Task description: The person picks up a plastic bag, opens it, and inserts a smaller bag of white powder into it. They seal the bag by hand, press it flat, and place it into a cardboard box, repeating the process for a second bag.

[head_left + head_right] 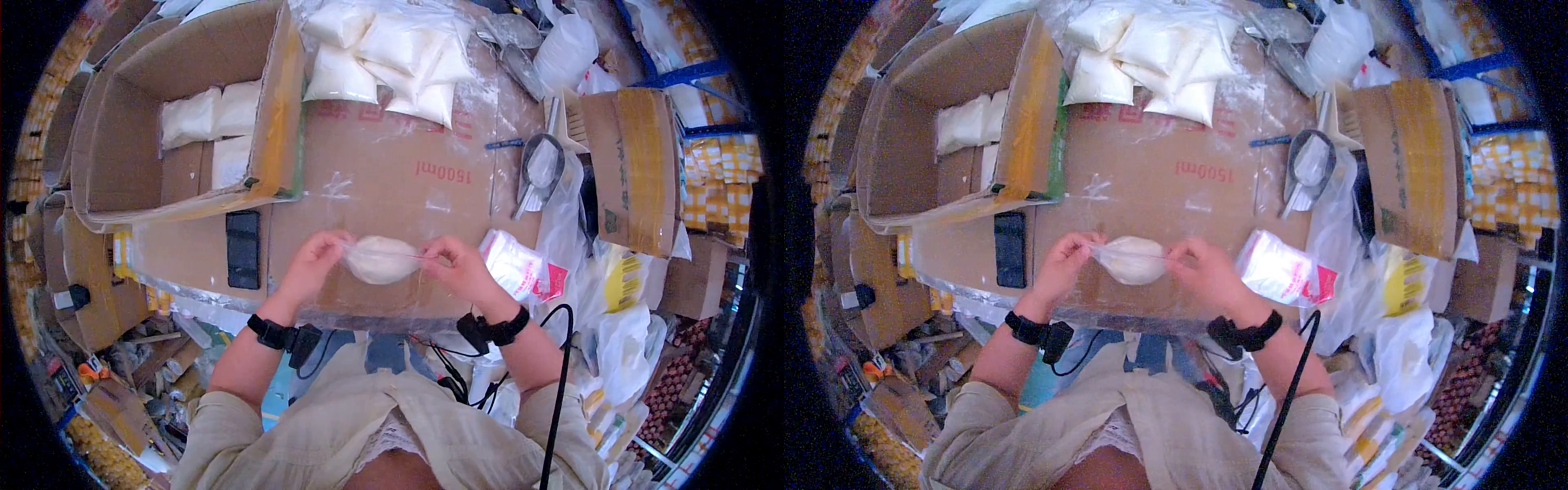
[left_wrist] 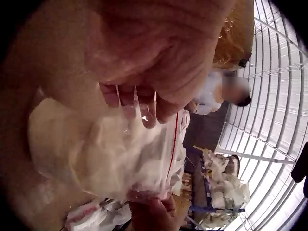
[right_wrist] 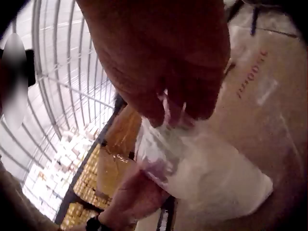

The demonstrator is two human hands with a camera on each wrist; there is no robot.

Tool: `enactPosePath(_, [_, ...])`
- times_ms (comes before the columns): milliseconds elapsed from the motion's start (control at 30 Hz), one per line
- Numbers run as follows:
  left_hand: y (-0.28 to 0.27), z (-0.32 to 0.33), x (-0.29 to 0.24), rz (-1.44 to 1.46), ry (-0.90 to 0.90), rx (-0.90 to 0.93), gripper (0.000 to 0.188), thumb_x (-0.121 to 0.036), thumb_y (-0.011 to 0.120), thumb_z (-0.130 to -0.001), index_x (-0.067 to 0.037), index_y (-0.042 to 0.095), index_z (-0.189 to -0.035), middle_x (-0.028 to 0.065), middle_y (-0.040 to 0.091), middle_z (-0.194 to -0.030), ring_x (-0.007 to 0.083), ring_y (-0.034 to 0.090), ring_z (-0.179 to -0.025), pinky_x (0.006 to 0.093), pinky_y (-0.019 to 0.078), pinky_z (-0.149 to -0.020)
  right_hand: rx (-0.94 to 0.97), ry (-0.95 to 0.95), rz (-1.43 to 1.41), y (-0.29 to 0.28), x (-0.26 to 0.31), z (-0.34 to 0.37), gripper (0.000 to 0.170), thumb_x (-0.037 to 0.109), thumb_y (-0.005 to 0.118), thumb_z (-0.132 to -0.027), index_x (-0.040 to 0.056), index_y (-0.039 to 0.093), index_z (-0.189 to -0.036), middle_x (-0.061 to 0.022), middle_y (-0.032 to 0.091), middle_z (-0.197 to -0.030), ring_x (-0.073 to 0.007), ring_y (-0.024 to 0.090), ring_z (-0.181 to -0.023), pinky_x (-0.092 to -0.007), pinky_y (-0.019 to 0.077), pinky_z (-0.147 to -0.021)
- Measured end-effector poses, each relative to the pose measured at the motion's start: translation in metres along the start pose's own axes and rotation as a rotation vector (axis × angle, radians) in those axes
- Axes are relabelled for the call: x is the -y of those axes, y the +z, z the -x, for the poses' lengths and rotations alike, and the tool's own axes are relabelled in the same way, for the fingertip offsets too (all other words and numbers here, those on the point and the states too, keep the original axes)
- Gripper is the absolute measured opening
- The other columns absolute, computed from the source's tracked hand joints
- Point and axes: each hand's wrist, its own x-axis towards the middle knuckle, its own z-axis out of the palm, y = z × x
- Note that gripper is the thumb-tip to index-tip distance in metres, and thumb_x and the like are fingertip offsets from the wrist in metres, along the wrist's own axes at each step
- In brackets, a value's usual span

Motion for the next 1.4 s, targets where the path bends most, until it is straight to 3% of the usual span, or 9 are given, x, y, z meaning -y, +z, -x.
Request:
enactPosePath(67, [0.003, -0.001, -0.001, 0.036, -0.077, -0.029, 0.004, -0.007, 0.051, -0.086, -0.004, 0.054, -0.086, 0.008, 0.058, -0.101, 0.0154, 0.053, -0.096, 0.0291, 0.0401, -0.088, -0.099, 0.071, -0.48, 0.013, -0.01, -0.004, 0.018, 0.001, 0.053, -0.083, 0.0032, 0.048, -0.1, -0.01, 0.06, -0.098, -0.0149, 0.056, -0.093, -0.0269, 0.0454, -0.078])
enactPosePath(167, [0.006, 0.001, -0.004, -0.042, -0.113, -0.027, 0.008, -0.007, 0.049, -0.087, -0.003, 0.056, -0.09, 0.004, 0.059, -0.091, 0.0123, 0.052, -0.09, 0.0267, 0.0399, -0.084, -0.185, 0.187, -0.573, 0.018, -0.002, -0.001, 0.03, 0.001, 0.052, -0.084, 0.0038, 0.041, -0.111, -0.0105, 0.059, -0.097, -0.0141, 0.057, -0.09, -0.0259, 0.0461, -0.077])
enactPosePath(367, [0.022, 0.0, 0.018, 0.68, -0.284, -0.273, 0.006, -0.01, 0.05, -0.087, -0.006, 0.054, -0.086, 0.0024, 0.057, -0.083, 0.0124, 0.052, -0.081, 0.0257, 0.0408, -0.077, -0.357, 0.382, -1.185, 0.049, -0.048, 0.003, 0.035, 0.0, 0.052, -0.084, 0.0044, 0.039, -0.117, -0.0082, 0.061, -0.09, -0.0148, 0.058, -0.085, -0.026, 0.0459, -0.076])
enactPosePath(633, [0.016, -0.001, -0.002, 0.178, -0.202, -0.084, 0.012, -0.009, 0.051, -0.087, -0.003, 0.056, -0.097, 0.0035, 0.059, -0.092, 0.013, 0.054, -0.086, 0.0263, 0.042, -0.08, -0.255, 0.372, -0.501, 0.037, -0.017, 0.004, 0.009, 0.001, 0.055, -0.081, 0.0004, 0.055, -0.09, -0.0043, 0.059, -0.079, -0.0122, 0.055, -0.073, -0.0232, 0.0447, -0.067])
enactPosePath(967, [0.003, 0.001, 0.018, 0.434, -0.315, -0.051, 0.017, -0.008, 0.053, -0.085, -0.001, 0.056, -0.101, 0.005, 0.059, -0.097, 0.0132, 0.054, -0.091, 0.0269, 0.042, -0.083, -0.287, 0.385, -1.328, 0.033, -0.032, 0.009, 0.007, 0.001, 0.054, -0.081, 0.004, 0.053, -0.088, -0.006, 0.057, -0.082, -0.0121, 0.053, -0.065, -0.0221, 0.0436, -0.057])
enactPosePath(1067, [-0.004, -0.001, 0.02, 0.351, -0.218, 0.007, 0.016, -0.011, 0.054, -0.085, -0.001, 0.057, -0.097, 0.0038, 0.06, -0.094, 0.0119, 0.053, -0.09, 0.026, 0.0421, -0.081, -0.523, 0.397, -0.738, 0.012, -0.01, 0.003, 0.015, 0.005, 0.058, -0.08, 0.0047, 0.053, -0.094, -0.0068, 0.058, -0.088, -0.0155, 0.056, -0.073, -0.0247, 0.0464, -0.066])
enactPosePath(1200, [-0.004, -0.003, 0.012, 0.274, -0.201, -0.019, 0.014, -0.012, 0.054, -0.086, -0.002, 0.059, -0.094, 0.0022, 0.06, -0.091, 0.0095, 0.052, -0.086, 0.0243, 0.0416, -0.078, -0.356, -0.196, 0.539, 0.018, 0.043, -0.028, 0.033, 0.014, 0.063, -0.075, 0.0028, 0.054, -0.105, -0.0117, 0.059, -0.093, -0.0245, 0.056, -0.093, -0.0327, 0.0426, -0.085])
enactPosePath(1300, [-0.004, -0.004, 0.009, 0.228, -0.166, -0.019, 0.012, -0.012, 0.054, -0.086, -0.003, 0.059, -0.091, 0.0005, 0.059, -0.088, 0.0078, 0.051, -0.082, 0.0233, 0.0411, -0.075, 0.003, -0.272, 0.611, 0.038, 0.061, -0.062, 0.028, 0.017, 0.064, -0.074, 0.0028, 0.058, -0.098, -0.0143, 0.061, -0.089, -0.0258, 0.058, -0.085, -0.0345, 0.0449, -0.078])
enactPosePath(1400, [-0.005, -0.003, 0.007, 0.188, -0.137, -0.044, 0.01, -0.012, 0.053, -0.086, -0.003, 0.058, -0.088, -0.0011, 0.057, -0.084, 0.007, 0.05, -0.078, 0.0227, 0.0406, -0.072, 0.333, 0.062, 0.641, 0.056, 0.08, -0.088, 0.022, 0.018, 0.064, -0.074, 0.0025, 0.061, -0.089, -0.0149, 0.062, -0.082, -0.0263, 0.059, -0.074, -0.0348, 0.046, -0.067])
